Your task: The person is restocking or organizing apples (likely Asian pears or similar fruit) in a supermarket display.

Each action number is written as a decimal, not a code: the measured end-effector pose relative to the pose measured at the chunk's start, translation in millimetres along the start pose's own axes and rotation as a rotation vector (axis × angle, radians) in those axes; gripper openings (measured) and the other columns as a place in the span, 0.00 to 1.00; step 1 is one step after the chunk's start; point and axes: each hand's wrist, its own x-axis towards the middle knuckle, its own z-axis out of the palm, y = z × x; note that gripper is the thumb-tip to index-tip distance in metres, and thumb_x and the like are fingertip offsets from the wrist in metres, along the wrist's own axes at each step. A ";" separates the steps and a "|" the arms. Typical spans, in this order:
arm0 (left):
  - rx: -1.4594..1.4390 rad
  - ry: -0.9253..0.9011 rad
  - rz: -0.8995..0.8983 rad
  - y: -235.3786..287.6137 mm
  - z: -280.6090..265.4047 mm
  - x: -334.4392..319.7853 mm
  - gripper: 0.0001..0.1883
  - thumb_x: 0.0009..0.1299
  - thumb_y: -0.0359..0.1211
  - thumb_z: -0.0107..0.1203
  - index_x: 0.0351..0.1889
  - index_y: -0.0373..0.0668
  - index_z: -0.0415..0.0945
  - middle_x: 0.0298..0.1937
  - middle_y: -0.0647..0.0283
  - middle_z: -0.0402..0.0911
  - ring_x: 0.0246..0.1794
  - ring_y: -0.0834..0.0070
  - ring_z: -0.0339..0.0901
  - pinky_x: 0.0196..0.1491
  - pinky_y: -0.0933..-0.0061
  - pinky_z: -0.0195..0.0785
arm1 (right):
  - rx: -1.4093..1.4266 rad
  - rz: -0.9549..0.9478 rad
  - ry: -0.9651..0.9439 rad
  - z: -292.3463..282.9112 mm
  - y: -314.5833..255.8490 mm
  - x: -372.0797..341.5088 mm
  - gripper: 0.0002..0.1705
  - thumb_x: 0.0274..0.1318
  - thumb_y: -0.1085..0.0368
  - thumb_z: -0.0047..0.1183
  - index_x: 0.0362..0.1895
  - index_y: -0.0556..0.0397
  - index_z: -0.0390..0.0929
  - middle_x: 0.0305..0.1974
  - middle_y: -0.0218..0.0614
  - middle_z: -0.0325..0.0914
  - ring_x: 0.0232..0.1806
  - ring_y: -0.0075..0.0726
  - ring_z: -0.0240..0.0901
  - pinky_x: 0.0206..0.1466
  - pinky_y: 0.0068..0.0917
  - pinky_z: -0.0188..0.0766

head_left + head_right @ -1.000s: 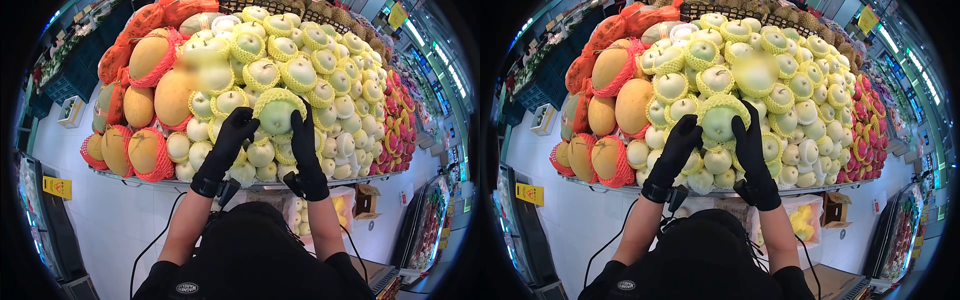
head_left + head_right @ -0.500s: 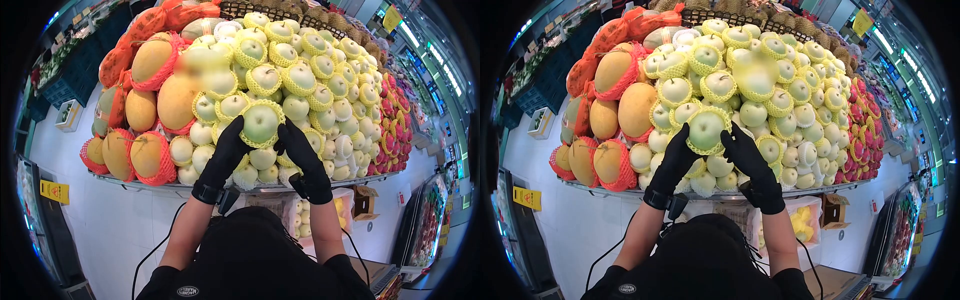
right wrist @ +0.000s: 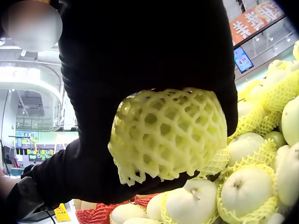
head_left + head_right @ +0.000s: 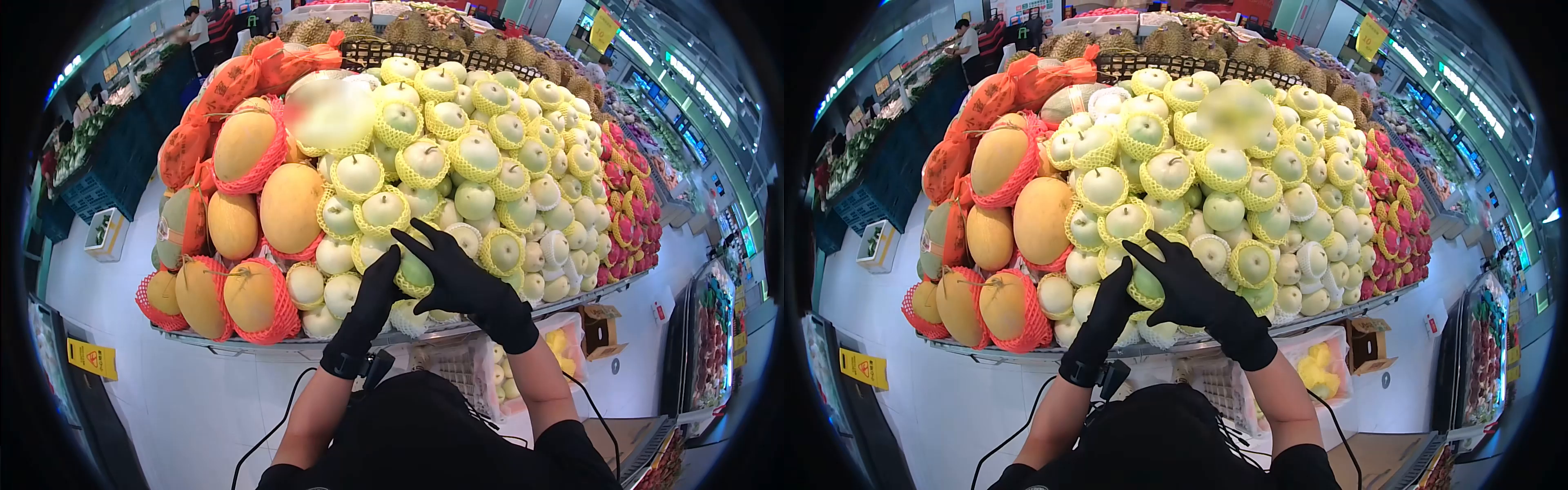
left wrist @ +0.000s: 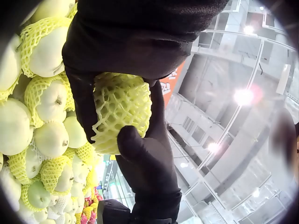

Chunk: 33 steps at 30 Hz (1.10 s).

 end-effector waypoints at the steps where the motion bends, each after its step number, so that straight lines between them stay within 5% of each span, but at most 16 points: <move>1: -0.002 -0.008 -0.006 -2.5 -3.4 -0.2 0.29 0.79 0.51 0.40 0.66 0.38 0.64 0.58 0.58 0.75 0.55 0.69 0.77 0.51 0.66 0.78 | 0.026 0.019 0.015 3.7 0.2 -0.4 0.64 0.31 0.55 0.77 0.75 0.36 0.53 0.70 0.55 0.52 0.68 0.64 0.54 0.70 0.53 0.55; 6: 0.103 -0.100 -0.022 8.4 -3.0 -2.0 0.34 0.79 0.58 0.33 0.70 0.41 0.59 0.64 0.55 0.71 0.60 0.65 0.74 0.53 0.61 0.76 | 0.138 0.067 0.136 6.4 11.1 -0.8 0.54 0.34 0.51 0.75 0.69 0.43 0.64 0.62 0.50 0.62 0.64 0.57 0.62 0.66 0.49 0.62; 9: 0.033 -0.024 -0.093 13.4 3.9 1.7 0.33 0.78 0.56 0.38 0.72 0.44 0.57 0.67 0.58 0.68 0.66 0.63 0.69 0.63 0.56 0.69 | 0.200 0.099 0.209 -2.6 17.2 -1.5 0.53 0.33 0.51 0.76 0.67 0.46 0.65 0.59 0.48 0.64 0.62 0.52 0.64 0.64 0.45 0.65; 10: 0.077 -0.064 0.028 5.0 10.4 5.7 0.36 0.78 0.60 0.32 0.73 0.45 0.55 0.68 0.56 0.66 0.65 0.62 0.69 0.62 0.55 0.70 | 0.232 0.118 0.223 -4.5 16.8 -1.7 0.52 0.33 0.51 0.75 0.67 0.46 0.66 0.59 0.49 0.64 0.62 0.53 0.65 0.64 0.45 0.65; 13: -0.452 -0.132 -0.082 -5.6 31.6 23.4 0.34 0.79 0.57 0.34 0.72 0.44 0.55 0.67 0.57 0.67 0.65 0.62 0.69 0.63 0.56 0.69 | 0.303 0.232 0.224 -12.0 13.5 -2.1 0.55 0.32 0.54 0.76 0.69 0.44 0.63 0.59 0.47 0.62 0.64 0.51 0.61 0.67 0.42 0.62; 14: -0.551 -0.095 -0.112 -7.6 41.9 26.1 0.33 0.78 0.56 0.36 0.73 0.46 0.56 0.70 0.56 0.64 0.70 0.61 0.63 0.68 0.53 0.61 | 0.286 0.275 0.192 -17.3 12.5 -2.6 0.57 0.33 0.54 0.76 0.71 0.42 0.61 0.58 0.48 0.61 0.65 0.52 0.60 0.67 0.43 0.62; 19: 0.240 -0.236 0.429 -39.4 64.3 52.9 0.32 0.79 0.55 0.36 0.71 0.43 0.56 0.68 0.53 0.66 0.68 0.60 0.66 0.66 0.53 0.65 | 0.114 0.276 0.048 -46.7 53.8 -22.5 0.60 0.33 0.49 0.75 0.74 0.35 0.57 0.62 0.55 0.59 0.68 0.61 0.55 0.68 0.49 0.60; 20: 0.108 -0.299 0.406 -37.3 73.9 56.0 0.32 0.79 0.55 0.35 0.71 0.43 0.57 0.67 0.53 0.66 0.67 0.61 0.67 0.66 0.53 0.65 | 0.056 0.242 0.045 -54.7 61.0 -29.4 0.59 0.35 0.46 0.74 0.74 0.36 0.58 0.62 0.58 0.59 0.67 0.63 0.56 0.67 0.51 0.60; 22: -0.469 -0.194 -0.095 -43.6 83.2 81.1 0.33 0.78 0.57 0.33 0.70 0.44 0.58 0.67 0.54 0.66 0.67 0.61 0.67 0.66 0.55 0.65 | 0.042 0.202 0.004 -72.3 71.1 -39.9 0.60 0.36 0.47 0.74 0.75 0.36 0.55 0.65 0.62 0.56 0.69 0.65 0.54 0.68 0.55 0.58; 26: -0.429 -0.164 -0.172 -61.7 102.2 108.4 0.34 0.77 0.60 0.32 0.70 0.45 0.59 0.67 0.54 0.67 0.67 0.60 0.66 0.68 0.56 0.63 | 0.209 -0.011 0.091 -78.3 112.2 -54.3 0.62 0.36 0.59 0.75 0.76 0.39 0.50 0.65 0.57 0.58 0.69 0.62 0.56 0.69 0.52 0.59; 33: -0.334 -0.117 -0.161 -67.3 131.7 135.5 0.39 0.76 0.64 0.27 0.70 0.43 0.58 0.68 0.55 0.66 0.68 0.61 0.66 0.69 0.57 0.61 | 0.175 0.017 0.118 -102.7 147.4 -58.6 0.58 0.33 0.56 0.75 0.71 0.51 0.56 0.61 0.53 0.63 0.62 0.61 0.64 0.64 0.48 0.65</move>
